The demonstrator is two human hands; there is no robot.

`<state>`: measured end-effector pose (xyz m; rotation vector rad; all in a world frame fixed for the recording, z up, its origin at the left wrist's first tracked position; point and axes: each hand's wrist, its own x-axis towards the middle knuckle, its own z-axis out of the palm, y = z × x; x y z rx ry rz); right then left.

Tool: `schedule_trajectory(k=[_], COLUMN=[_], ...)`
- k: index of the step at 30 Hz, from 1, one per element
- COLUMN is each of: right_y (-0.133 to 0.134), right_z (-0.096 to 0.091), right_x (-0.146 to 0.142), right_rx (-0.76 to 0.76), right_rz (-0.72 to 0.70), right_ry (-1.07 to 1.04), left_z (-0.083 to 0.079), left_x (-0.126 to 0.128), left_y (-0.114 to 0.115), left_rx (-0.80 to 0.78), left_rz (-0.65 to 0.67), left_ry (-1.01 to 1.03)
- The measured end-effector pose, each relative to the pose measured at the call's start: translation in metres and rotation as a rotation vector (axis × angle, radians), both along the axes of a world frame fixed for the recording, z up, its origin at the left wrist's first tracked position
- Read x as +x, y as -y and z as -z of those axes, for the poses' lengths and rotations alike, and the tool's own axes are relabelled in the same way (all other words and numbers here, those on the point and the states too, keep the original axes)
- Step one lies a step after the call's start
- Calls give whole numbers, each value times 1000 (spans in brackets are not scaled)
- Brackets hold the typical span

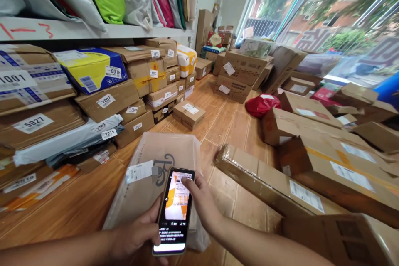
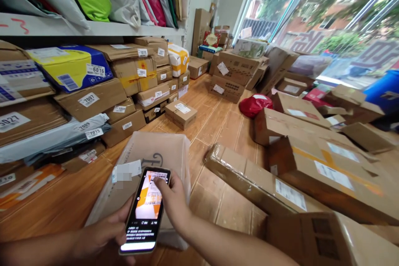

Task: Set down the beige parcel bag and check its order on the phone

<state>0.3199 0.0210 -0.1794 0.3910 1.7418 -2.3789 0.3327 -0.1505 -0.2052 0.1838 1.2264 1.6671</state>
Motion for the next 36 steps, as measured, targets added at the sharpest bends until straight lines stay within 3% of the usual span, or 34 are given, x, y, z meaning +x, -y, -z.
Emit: schedule_trajectory(k=[6, 11, 20, 30, 36], right_y=[9, 8, 4, 3, 7], right_z=[6, 1, 8, 9, 9], right_x=[0, 8, 16, 13, 2], right_rx=[25, -146, -34, -18, 72], right_rz=[48, 4, -104, -87, 15], right_ry=[25, 28, -92, -46, -68], left_z=[4, 8, -6, 2, -3], left_x=[6, 3, -1, 0, 0], left_y=[-1, 2, -2, 6, 1], left_rx=[-29, 0, 28, 18, -26], left_rz=[12, -33, -138, -96, 34], left_ry=[-95, 26, 47, 47, -76])
